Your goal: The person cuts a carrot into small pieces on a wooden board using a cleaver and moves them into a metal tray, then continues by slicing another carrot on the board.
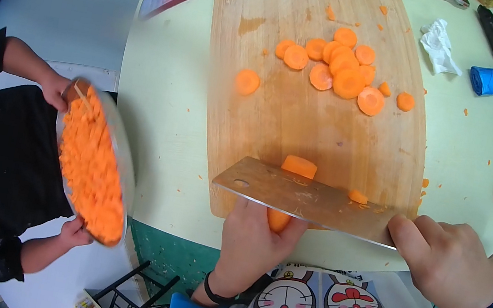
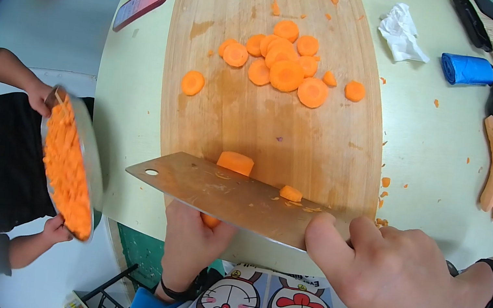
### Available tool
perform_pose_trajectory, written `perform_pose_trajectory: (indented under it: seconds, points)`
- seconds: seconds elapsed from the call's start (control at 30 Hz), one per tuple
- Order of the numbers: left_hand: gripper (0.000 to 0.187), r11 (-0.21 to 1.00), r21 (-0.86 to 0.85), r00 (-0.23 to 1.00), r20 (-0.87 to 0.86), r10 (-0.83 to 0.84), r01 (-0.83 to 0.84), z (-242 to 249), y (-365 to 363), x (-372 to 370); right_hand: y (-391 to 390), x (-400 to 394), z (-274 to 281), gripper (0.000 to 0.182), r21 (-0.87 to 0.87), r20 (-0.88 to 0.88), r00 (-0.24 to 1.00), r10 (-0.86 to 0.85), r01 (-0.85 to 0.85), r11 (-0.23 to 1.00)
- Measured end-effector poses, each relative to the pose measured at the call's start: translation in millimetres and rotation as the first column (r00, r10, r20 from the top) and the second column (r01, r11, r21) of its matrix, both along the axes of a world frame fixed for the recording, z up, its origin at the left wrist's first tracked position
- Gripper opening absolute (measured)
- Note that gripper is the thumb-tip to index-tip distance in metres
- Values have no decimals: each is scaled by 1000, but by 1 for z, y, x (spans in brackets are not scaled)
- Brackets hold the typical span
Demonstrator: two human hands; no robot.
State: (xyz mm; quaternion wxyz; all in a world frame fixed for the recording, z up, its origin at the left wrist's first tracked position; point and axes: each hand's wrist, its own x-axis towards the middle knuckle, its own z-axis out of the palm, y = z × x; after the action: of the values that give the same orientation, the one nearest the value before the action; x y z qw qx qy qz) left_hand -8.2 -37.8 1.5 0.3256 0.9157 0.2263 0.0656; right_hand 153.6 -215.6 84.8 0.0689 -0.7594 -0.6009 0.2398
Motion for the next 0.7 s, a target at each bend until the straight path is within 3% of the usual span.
perform_pose_trajectory:
  seconds: [0.3, 0.4, 0.7]
  points:
    - [39, 1000, -3, 992, -121, 24, -24, 3, -4, -2, 3, 0, 0, 33, 23, -10, 1000, 23, -23, 999]
    - [40, 995, 100, 997, -76, -12, 19, 1, -4, 0, 5, 3, 2, 30, 2, -55, 998, 26, -26, 1000]
    - [40, 996, 88, 995, -96, 3, 6, 4, -5, 2, 14, 8, 0, 27, -20, -108, 993, 45, -48, 999]
